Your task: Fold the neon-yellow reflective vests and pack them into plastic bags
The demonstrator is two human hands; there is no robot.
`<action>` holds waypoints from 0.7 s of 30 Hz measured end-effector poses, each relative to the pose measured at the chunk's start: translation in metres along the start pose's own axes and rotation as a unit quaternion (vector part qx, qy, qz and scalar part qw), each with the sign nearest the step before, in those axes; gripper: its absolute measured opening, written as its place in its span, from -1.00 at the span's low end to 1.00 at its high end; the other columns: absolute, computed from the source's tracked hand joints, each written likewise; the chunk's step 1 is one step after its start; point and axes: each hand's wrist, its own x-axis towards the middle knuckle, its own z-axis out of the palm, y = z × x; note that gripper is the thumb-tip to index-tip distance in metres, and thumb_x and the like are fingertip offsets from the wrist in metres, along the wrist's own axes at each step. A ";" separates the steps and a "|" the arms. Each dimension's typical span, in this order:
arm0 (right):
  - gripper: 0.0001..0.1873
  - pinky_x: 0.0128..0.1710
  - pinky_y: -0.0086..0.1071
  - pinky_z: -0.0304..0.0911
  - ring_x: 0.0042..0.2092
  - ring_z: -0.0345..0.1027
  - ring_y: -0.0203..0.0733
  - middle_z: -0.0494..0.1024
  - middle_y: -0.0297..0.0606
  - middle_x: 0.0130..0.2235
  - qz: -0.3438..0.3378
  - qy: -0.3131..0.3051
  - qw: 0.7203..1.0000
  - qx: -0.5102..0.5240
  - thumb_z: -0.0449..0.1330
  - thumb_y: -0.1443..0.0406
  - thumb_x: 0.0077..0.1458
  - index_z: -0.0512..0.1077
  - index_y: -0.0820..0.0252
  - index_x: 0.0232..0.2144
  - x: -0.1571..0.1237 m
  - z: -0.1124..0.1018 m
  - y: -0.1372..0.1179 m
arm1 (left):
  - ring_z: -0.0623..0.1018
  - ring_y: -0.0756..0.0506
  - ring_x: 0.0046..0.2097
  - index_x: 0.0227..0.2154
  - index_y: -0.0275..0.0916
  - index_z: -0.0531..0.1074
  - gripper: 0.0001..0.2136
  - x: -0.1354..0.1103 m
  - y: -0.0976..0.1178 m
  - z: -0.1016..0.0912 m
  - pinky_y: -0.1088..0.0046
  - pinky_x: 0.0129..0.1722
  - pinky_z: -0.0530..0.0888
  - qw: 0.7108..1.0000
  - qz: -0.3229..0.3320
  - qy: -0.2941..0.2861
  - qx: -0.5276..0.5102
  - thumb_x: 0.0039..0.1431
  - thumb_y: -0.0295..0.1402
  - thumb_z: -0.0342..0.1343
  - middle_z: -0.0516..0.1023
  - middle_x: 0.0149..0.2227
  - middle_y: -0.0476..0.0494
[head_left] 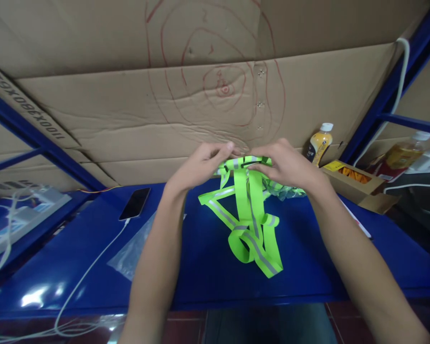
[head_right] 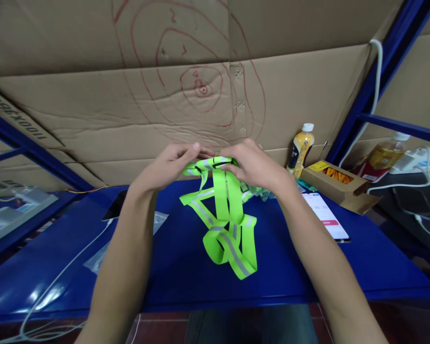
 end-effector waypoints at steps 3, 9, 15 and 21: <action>-0.78 -0.15 -0.32 0.25 -0.17 0.54 -0.12 0.70 -0.20 -0.20 -0.037 0.023 0.999 -0.009 0.18 0.26 0.41 0.64 0.15 -0.20 0.004 0.014 0.000 | 0.66 -0.17 -0.10 -0.18 -0.22 0.69 -0.52 -0.002 -0.001 -0.006 0.38 -0.04 0.53 0.999 -0.013 -0.019 0.027 0.42 0.11 0.13 0.73 -0.13 -0.17; -0.68 0.16 -0.19 0.43 0.09 0.60 -0.07 0.71 -0.17 0.05 -0.141 0.125 0.981 -0.034 0.10 0.37 0.44 0.62 0.13 0.06 0.010 0.035 0.006 | 0.61 -0.18 -0.12 -0.28 -0.26 0.64 -0.63 -0.006 0.003 -0.014 0.37 -0.10 0.51 0.994 -0.031 0.005 0.102 0.38 -0.02 0.17 0.69 -0.23 -0.15; -0.60 0.29 -0.10 0.46 0.26 0.52 -0.03 0.65 -0.15 0.19 -0.147 0.216 0.962 -0.082 0.10 0.43 0.44 0.59 0.09 0.17 0.010 0.055 0.008 | 0.54 -0.10 -0.25 -0.25 -0.26 0.58 -0.66 -0.010 0.001 -0.023 0.42 -0.28 0.43 0.992 -0.111 0.024 0.049 0.28 -0.04 0.24 0.64 -0.24 -0.14; -0.50 0.41 0.01 0.31 0.41 0.36 0.04 0.45 -0.08 0.39 -0.104 0.168 0.979 -0.050 0.15 0.32 0.43 0.45 0.10 0.35 0.012 0.048 0.001 | 0.56 -0.09 -0.40 -0.20 -0.18 0.41 -0.50 -0.005 -0.014 -0.017 0.44 -0.44 0.43 0.974 -0.136 0.051 -0.173 -0.03 -0.05 0.53 0.57 -0.37 -0.05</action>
